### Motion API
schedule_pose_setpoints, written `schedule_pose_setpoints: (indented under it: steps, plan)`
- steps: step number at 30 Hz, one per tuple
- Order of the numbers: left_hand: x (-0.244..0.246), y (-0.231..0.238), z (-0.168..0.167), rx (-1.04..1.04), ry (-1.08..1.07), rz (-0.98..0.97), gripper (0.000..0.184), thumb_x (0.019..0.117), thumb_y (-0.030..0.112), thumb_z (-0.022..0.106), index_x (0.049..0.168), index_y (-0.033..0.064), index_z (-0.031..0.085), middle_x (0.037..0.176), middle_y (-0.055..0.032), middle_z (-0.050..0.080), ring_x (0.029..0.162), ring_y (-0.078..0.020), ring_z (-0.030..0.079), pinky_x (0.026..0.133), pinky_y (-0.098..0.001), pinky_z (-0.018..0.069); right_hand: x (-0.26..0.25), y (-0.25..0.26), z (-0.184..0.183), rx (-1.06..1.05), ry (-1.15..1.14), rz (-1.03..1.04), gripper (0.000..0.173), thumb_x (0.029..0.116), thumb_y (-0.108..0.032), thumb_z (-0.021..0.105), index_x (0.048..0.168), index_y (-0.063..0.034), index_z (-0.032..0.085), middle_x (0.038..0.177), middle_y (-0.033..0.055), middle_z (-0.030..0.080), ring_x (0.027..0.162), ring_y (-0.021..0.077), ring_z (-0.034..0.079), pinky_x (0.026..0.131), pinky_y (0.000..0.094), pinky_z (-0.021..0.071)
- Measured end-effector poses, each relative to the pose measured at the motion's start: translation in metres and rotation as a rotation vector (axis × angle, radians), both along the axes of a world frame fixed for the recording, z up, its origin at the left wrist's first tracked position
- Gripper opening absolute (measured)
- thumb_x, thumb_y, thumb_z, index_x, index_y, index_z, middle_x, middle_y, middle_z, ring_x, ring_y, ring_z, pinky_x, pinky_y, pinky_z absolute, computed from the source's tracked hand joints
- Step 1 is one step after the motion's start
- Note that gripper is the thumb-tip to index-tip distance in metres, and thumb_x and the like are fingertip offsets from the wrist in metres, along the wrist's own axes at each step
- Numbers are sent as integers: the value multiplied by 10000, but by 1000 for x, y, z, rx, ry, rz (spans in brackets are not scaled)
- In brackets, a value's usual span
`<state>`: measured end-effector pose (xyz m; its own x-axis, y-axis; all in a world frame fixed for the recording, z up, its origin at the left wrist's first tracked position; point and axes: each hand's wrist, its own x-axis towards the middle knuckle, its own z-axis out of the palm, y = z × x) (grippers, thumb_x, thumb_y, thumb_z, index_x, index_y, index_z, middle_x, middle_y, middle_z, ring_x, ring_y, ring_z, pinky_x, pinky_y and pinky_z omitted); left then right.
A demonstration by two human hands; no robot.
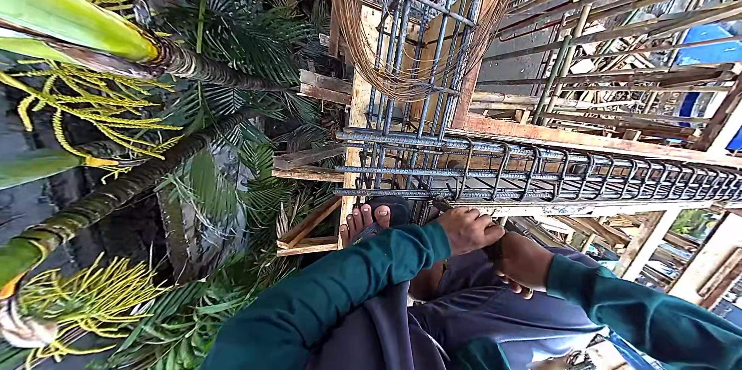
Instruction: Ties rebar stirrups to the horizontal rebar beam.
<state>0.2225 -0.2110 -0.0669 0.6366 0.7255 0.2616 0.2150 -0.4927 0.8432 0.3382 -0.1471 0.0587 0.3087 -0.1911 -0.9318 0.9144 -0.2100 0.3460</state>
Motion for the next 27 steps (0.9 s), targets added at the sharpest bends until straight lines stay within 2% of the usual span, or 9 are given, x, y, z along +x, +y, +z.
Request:
schedule_pose_setpoints:
  steps: [6,10,15,16,19,22,24,25,27]
  plan:
    - [13,2,-5,-61,31,-8,244,1034,60,501,1180,39,694,868,-182,691,717,-365,696,627,-474,574,23,5,-14,-33,-31,-111,88,969,-76,641,1036,-33,604,699,56,645,508,156,631,502,325,565]
    - [18,4,-1,-104,133,-50,277,1040,49,481,1251,56,661,933,-210,697,760,-397,701,645,-502,573,38,6,-22,-30,3,-174,77,971,-65,637,1028,-28,602,682,52,621,497,157,614,495,317,555]
    - [9,-16,4,67,146,29,193,997,12,548,1107,61,698,875,-161,695,788,-343,708,697,-464,573,44,-21,-13,-58,149,-660,82,996,-70,551,1076,-57,558,796,24,644,634,147,673,616,320,605]
    - [8,-21,3,102,137,39,172,993,15,555,1074,63,699,872,-153,696,798,-333,710,705,-459,572,44,-33,-12,-52,166,-770,105,981,-69,539,1086,-67,550,782,18,634,614,142,660,590,316,602]
    - [-1,-32,-2,198,137,32,182,1001,29,543,1042,77,714,853,-135,692,798,-312,699,709,-442,556,28,-71,-14,76,110,-926,76,942,-47,575,916,-107,535,603,-35,475,437,77,466,424,238,459]
    - [-2,-38,-5,215,152,-54,213,993,-9,535,1080,63,717,877,-153,703,828,-327,715,789,-469,582,19,-92,-21,198,48,-850,171,901,16,574,836,-114,484,545,-36,415,389,72,388,386,231,396]
    - [-2,-35,0,105,197,-208,244,1011,-42,499,1168,9,678,971,-224,704,936,-400,719,947,-557,550,23,-101,-30,305,53,-659,151,877,14,609,857,-91,502,570,-3,452,411,101,418,399,268,405]
    - [-2,-32,4,37,237,-290,263,1020,-54,475,1212,-16,650,1023,-257,695,993,-432,705,1001,-583,514,25,-103,-34,346,64,-487,110,888,-31,637,930,-62,540,658,36,504,496,137,474,470,318,441]
    - [0,-22,14,-112,357,-457,298,1035,-59,429,1291,-58,582,1120,-303,665,1097,-464,660,1051,-585,462,21,-98,-36,355,63,-130,274,952,-146,632,1163,29,630,1009,197,667,915,311,659,837,514,528]
